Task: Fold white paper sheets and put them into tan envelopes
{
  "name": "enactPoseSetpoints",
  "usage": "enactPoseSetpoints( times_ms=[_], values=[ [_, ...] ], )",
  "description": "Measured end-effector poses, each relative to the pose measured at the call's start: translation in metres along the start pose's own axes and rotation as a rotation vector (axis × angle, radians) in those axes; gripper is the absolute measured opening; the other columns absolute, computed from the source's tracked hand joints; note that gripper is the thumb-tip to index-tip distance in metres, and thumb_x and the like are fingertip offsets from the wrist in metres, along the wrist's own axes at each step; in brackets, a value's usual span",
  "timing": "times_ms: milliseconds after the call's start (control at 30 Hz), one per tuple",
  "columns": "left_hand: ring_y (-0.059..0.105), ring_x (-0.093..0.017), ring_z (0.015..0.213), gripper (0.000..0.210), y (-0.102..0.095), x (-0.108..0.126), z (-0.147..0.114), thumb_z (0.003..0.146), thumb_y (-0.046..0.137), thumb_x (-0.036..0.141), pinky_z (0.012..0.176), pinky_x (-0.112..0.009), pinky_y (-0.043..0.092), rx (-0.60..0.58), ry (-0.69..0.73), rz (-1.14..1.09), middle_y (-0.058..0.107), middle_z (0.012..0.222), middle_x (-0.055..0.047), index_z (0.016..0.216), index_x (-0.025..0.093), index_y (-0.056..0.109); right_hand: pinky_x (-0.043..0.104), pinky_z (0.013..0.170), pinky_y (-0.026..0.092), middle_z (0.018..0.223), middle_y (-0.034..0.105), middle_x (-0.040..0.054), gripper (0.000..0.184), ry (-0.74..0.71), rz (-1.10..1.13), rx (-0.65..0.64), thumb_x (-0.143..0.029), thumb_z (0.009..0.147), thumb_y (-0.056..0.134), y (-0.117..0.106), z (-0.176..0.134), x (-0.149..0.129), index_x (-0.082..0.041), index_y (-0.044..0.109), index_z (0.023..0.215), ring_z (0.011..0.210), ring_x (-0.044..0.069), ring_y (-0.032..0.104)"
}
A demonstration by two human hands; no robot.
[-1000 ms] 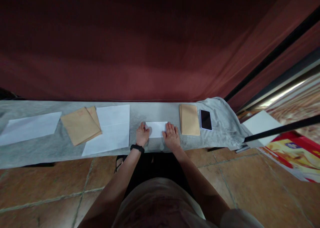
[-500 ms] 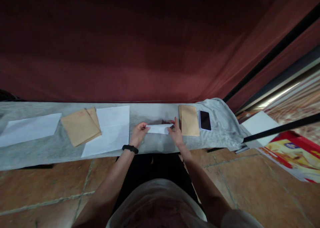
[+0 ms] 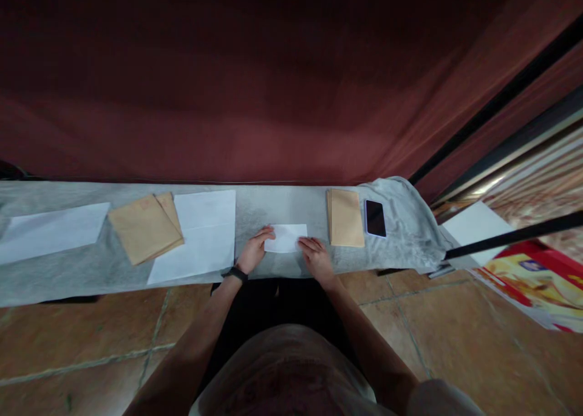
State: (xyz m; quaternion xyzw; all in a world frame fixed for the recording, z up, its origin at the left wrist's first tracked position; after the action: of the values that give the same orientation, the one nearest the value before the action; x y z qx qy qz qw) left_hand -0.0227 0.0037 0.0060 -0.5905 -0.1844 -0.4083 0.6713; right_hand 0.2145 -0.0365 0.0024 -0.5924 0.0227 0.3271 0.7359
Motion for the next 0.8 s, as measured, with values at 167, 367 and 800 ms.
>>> enactPoseSetpoints(
  times_ms=[167,367,800],
  values=[
    [0.06,-0.017,0.128,0.053,0.001,-0.004,-0.003,0.074,0.037,-0.006,0.114,-0.043,0.048,-0.05,0.032,0.118,0.071,0.127,-0.005,0.1,0.02,0.075,0.041,0.12,0.04,0.14,0.064,0.004,0.053,0.047,0.047,0.007,-0.001,0.084,0.049,-0.001,-0.005,0.001,-0.022,0.069,0.128,0.131,0.018,0.058],
    [0.048,-0.022,0.142,0.047,0.024,0.023,-0.005,0.093,0.041,0.012,0.121,-0.044,0.038,-0.011,0.047,0.355,0.057,0.148,-0.01,0.137,0.016,0.06,0.04,0.121,0.039,0.136,0.068,0.0082,0.044,0.137,0.057,0.02,-0.013,0.095,0.043,0.003,0.017,-0.005,-0.018,0.068,0.13,0.129,0.019,0.06],
    [0.023,-0.026,0.155,0.06,0.057,0.035,-0.006,0.099,0.028,0.019,0.127,-0.046,0.022,-0.138,-0.031,0.656,0.03,0.164,-0.018,0.156,0.003,0.032,0.048,0.123,0.029,0.159,0.043,0.0155,0.051,0.086,-0.169,-0.072,-0.033,0.108,0.033,0.036,0.041,-0.028,-0.01,0.044,0.152,0.15,0.024,0.035]
  ],
)
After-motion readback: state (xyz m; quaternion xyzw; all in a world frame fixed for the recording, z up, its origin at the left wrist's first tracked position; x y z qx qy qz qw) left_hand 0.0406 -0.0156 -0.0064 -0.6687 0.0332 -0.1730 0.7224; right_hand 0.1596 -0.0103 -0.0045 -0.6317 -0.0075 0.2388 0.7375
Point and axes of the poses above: each hand's wrist, its own z-axis towards the middle knuckle, its own y-axis out of the palm, x = y × z, the point moved 3 cm from there along z, towards the middle knuckle
